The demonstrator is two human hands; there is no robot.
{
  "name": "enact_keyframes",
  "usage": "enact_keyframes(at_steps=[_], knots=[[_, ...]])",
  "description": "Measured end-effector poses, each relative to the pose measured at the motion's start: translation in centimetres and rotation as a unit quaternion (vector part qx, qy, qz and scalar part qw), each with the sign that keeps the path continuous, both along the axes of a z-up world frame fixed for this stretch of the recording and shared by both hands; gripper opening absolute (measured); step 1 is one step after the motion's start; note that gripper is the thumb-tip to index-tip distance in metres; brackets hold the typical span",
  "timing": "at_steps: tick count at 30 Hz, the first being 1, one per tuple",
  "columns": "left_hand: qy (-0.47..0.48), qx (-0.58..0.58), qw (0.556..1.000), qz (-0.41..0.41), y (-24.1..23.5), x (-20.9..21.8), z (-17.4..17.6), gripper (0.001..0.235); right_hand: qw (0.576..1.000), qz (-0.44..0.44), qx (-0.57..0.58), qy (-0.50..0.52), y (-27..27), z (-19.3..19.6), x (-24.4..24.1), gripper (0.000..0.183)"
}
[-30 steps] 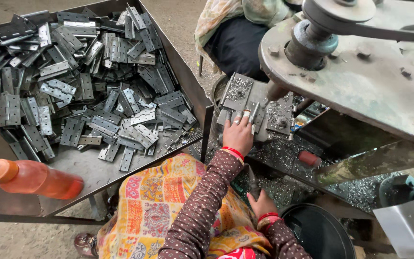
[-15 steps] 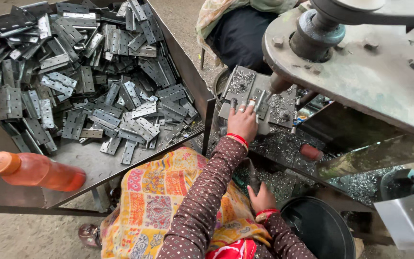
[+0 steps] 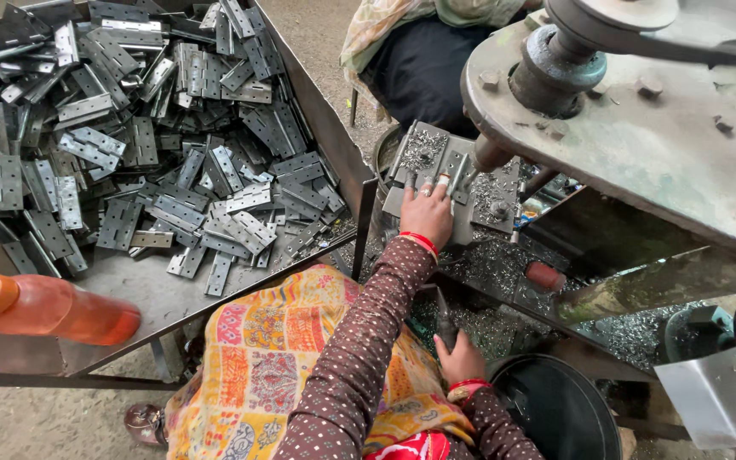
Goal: The person picks up metal plates from a container and places them into a machine one by one. They operate a lever to press the machine down on each plate before removing the finished part.
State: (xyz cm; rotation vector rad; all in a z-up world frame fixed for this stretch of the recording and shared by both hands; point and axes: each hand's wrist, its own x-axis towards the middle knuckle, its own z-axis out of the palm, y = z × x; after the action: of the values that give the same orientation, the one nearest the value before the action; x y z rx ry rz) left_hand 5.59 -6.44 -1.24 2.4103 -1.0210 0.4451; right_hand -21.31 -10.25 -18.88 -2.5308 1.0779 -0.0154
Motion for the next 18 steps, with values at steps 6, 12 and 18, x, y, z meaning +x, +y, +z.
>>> enact_keyframes(at_steps=[6,12,18], knots=[[0.003,0.010,1.000,-0.013,1.3,-0.6,0.6,0.021,0.997,0.007,0.073,-0.039,-1.0,-1.0,0.0,0.053],[0.032,-0.004,0.999,-0.020,1.0,-0.7,0.2,0.020,0.993,0.071,0.031,0.088,-5.5,2.3,1.1,0.067],[0.015,-0.025,1.000,-0.004,-1.2,1.0,-0.3,0.021,1.000,-0.007,0.018,-0.010,-0.2,-1.0,-0.4,0.057]])
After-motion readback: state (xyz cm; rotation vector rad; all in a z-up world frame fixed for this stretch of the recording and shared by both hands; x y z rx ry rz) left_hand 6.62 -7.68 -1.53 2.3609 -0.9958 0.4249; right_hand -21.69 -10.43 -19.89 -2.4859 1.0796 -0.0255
